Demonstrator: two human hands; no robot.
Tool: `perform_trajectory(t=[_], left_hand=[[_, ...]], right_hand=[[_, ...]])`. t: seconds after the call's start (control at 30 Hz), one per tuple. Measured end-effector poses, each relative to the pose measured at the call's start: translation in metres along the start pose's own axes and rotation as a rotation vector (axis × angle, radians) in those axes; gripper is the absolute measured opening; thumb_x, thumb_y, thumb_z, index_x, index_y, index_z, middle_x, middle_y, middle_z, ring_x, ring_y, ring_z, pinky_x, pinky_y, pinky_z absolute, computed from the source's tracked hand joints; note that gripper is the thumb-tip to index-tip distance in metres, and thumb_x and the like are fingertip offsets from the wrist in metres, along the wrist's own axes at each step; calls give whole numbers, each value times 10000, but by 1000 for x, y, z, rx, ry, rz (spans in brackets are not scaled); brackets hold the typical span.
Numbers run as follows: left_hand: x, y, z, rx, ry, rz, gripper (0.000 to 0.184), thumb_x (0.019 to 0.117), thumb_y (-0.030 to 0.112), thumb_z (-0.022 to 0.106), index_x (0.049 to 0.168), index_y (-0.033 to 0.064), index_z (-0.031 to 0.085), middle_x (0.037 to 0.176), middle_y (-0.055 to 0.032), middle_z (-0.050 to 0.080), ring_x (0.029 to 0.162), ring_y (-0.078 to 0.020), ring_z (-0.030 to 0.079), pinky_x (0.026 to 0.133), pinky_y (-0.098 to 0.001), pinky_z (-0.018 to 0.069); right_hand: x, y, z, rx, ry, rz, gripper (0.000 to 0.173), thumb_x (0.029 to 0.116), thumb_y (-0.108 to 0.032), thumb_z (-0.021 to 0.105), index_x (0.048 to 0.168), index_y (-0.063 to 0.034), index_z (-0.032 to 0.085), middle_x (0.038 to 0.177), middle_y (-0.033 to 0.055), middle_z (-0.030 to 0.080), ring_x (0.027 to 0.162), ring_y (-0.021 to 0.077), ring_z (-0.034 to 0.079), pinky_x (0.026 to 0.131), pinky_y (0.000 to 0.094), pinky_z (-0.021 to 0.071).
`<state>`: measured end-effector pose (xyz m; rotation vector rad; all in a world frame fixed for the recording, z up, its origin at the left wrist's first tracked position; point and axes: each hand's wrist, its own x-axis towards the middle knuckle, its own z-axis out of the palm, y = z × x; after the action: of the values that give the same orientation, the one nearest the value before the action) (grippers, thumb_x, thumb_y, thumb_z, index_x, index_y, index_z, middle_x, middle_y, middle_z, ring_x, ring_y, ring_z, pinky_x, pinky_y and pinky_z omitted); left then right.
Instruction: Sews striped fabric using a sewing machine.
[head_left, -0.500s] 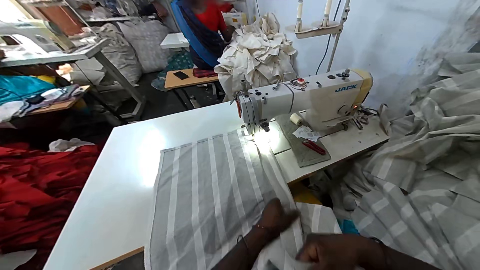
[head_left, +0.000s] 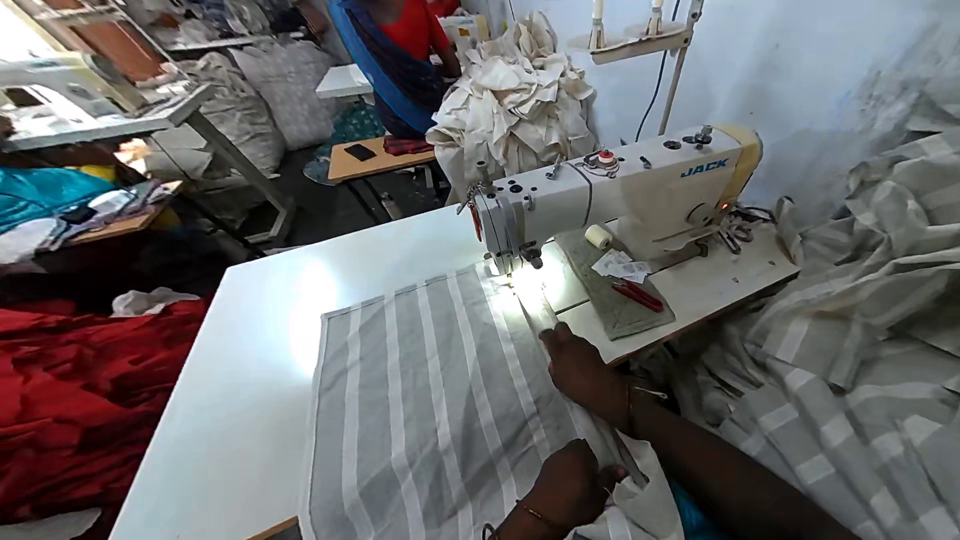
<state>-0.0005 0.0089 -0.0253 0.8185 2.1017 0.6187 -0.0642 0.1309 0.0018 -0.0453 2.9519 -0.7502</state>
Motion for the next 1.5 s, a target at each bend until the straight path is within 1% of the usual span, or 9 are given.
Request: perform_trajectory(t=[0.1, 0.23, 0.33, 0.5, 0.6, 0.73, 0.9, 1.07, 1.5], left_hand=[[2, -12, -2, -30, 1, 0, 526, 1040, 399, 538, 1142, -104, 654, 1169, -295, 664, 1138, -426, 647, 994, -599, 484], [4, -30, -7, -39, 11, 152, 474, 1012, 317, 570, 881, -132, 646, 1020, -314, 666, 1007, -456, 661, 888, -623, 496], [13, -44, -16, -126, -81, 297, 497, 1022, 340, 583, 796, -98, 645, 912, -260, 663, 889, -378, 655, 850, -569, 508], [23, -69, -9, -325, -130, 526, 358, 922, 266, 744, 1023, -76, 720, 881, -168, 695, 758, -198, 637, 762, -386, 541], [26, -71, -3, -246, 58, 476, 191, 943, 126, 672, 984, -42, 753, 905, -185, 731, 817, -272, 704, 811, -473, 564], [25, -68, 5, -136, 410, 431, 179, 932, 141, 656, 878, 8, 763, 868, -143, 743, 830, -274, 732, 783, -489, 595], [20, -48, -5, 26, 686, 268, 151, 892, 116, 641, 900, 39, 770, 884, -130, 744, 854, -308, 739, 756, -529, 603], [34, -45, -20, 100, 953, 242, 155, 833, 103, 629, 865, 65, 776, 914, -92, 759, 800, -253, 747, 674, -460, 617], [73, -82, -97, 62, 847, 272, 199, 932, 148, 610, 873, 71, 783, 909, -78, 755, 885, -230, 728, 807, -459, 588]], right_hand=[[-25, 3, 12, -47, -150, 18, 411, 985, -76, 566, 1393, -24, 557, 1306, 240, 568, 1060, 392, 663, 871, 516, 566], [-45, 1, 7, -53, -259, 68, 487, 994, -19, 492, 1480, -52, 512, 1316, 243, 568, 1089, 393, 654, 905, 498, 554], [-46, 2, 3, -30, -303, 96, 511, 1001, -16, 473, 1508, -76, 483, 1323, 237, 564, 1103, 386, 650, 909, 479, 554], [-44, 11, 11, 24, -217, 74, 518, 977, -9, 502, 1490, -84, 517, 1275, 234, 584, 1011, 365, 679, 835, 462, 583], [-41, 14, 14, 22, -174, 59, 503, 964, -13, 517, 1461, -81, 553, 1239, 223, 607, 955, 353, 693, 797, 459, 590], [-30, 15, 15, 11, -114, 22, 455, 969, -34, 506, 1409, -78, 611, 1196, 212, 633, 929, 338, 702, 781, 443, 596], [-3, 8, -5, 61, -238, 56, 459, 998, -83, 489, 1450, -77, 570, 1293, 220, 598, 1068, 364, 667, 897, 489, 561], [28, 8, -14, 89, -263, 62, 420, 1023, -144, 483, 1422, -93, 607, 1242, 188, 621, 1094, 327, 643, 936, 473, 524], [105, 33, -5, 395, -128, 14, 286, 963, -113, 646, 1230, -40, 721, 952, 133, 718, 877, 256, 664, 844, 461, 515]])
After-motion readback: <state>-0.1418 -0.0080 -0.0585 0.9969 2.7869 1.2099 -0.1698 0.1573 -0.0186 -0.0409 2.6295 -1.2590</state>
